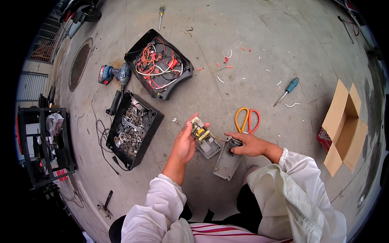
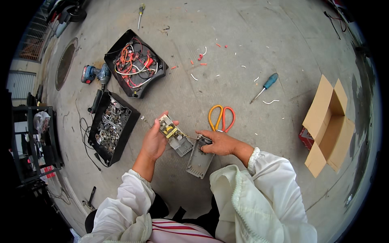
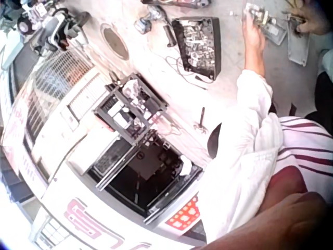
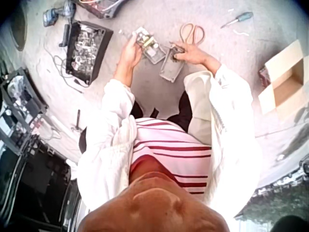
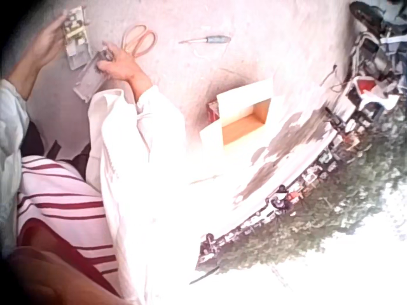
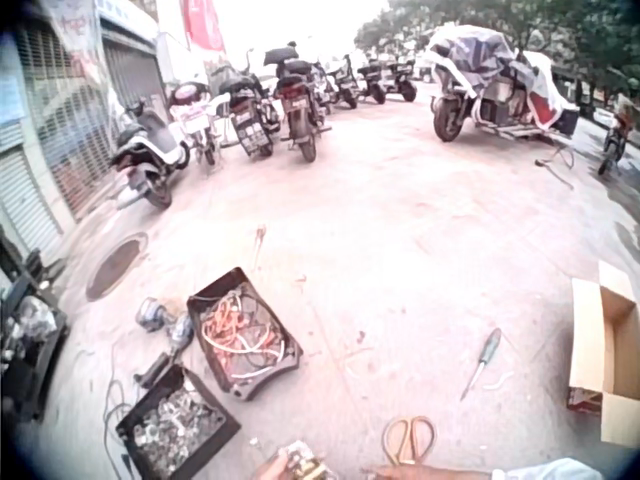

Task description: The person uses scissors to pry open a gray plastic electrical box, then removes the internal circuit board and components. They use a screwdriver to adjust parts on the board and handle wires and small parts while working on the ground.

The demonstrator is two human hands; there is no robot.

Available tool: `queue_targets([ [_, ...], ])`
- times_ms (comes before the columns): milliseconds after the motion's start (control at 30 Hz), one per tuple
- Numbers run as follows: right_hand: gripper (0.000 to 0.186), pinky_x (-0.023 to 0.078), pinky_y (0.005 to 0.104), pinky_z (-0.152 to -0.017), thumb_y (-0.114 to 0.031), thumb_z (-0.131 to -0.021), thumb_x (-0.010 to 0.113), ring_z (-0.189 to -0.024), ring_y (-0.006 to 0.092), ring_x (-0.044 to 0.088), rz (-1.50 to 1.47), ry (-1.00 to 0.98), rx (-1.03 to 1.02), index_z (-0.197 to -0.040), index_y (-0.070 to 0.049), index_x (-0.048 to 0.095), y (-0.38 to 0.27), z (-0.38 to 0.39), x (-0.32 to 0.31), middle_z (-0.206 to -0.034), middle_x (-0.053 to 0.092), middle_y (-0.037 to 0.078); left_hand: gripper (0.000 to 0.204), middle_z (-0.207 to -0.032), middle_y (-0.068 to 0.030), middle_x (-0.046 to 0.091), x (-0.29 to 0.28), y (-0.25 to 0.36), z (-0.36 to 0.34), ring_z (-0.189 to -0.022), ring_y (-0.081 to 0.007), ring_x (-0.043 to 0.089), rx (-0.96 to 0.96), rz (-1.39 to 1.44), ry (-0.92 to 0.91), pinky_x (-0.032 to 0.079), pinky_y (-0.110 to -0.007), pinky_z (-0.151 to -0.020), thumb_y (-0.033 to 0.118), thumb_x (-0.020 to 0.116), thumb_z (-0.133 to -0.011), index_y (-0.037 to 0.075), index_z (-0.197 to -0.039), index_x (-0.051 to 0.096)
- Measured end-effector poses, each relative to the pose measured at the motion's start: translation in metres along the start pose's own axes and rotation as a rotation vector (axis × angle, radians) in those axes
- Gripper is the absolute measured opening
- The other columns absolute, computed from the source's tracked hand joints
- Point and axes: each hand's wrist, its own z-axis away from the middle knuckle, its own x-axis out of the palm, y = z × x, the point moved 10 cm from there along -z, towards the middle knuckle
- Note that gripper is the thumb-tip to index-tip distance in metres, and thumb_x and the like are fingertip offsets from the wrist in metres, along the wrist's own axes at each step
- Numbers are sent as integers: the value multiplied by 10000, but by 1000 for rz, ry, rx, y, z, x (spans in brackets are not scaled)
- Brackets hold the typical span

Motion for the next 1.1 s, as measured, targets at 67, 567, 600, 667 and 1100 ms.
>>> queue_targets([
  [67,730,474,374,-972,-298,-845,675,-1122,294,616,92,98,-81,-1482,-51,416,2,0,-9,-1270,610,190,550,-1308,-125,595,0,-7,-4,-1195,-226,555,-13,39,-17,424,-410,-1041,431,328,-1078,90,-1511,334],
  [567,642,511,476,-855,-466,-838,725,-997,452,645,299,1463,508,-1072,113,574,143,82,-267,-1031,656,309,565,-1288,-52,552,6,0,-35,-1184,-141,539,116,-292,-6,433,-299,-1026,-4,682,-903,37,-1396,407],
  [600,662,510,486,-855,-493,-834,720,-1006,469,643,254,1414,573,-1059,113,579,147,75,-270,-1027,657,322,578,-1284,-55,555,3,0,-37,-1181,-138,538,130,-328,6,432,-296,-1024,-4,693,-896,27,-1394,401],
  [667,614,509,486,-861,-471,-846,698,-992,483,642,288,1405,597,-1016,110,598,149,71,-279,-988,659,334,610,-1273,-77,569,-5,0,-46,-1151,-146,555,143,-448,54,445,-298,-1007,47,699,-908,8,-1417,365],
  [1100,108,307,280,-415,-168,-911,508,-510,84,392,-432,1150,356,-939,-66,485,110,60,-215,-703,465,-7,620,-1289,-136,553,-24,-11,-93,-1147,-236,594,-149,-206,158,539,-387,-929,160,674,-947,23,-1444,330],
])
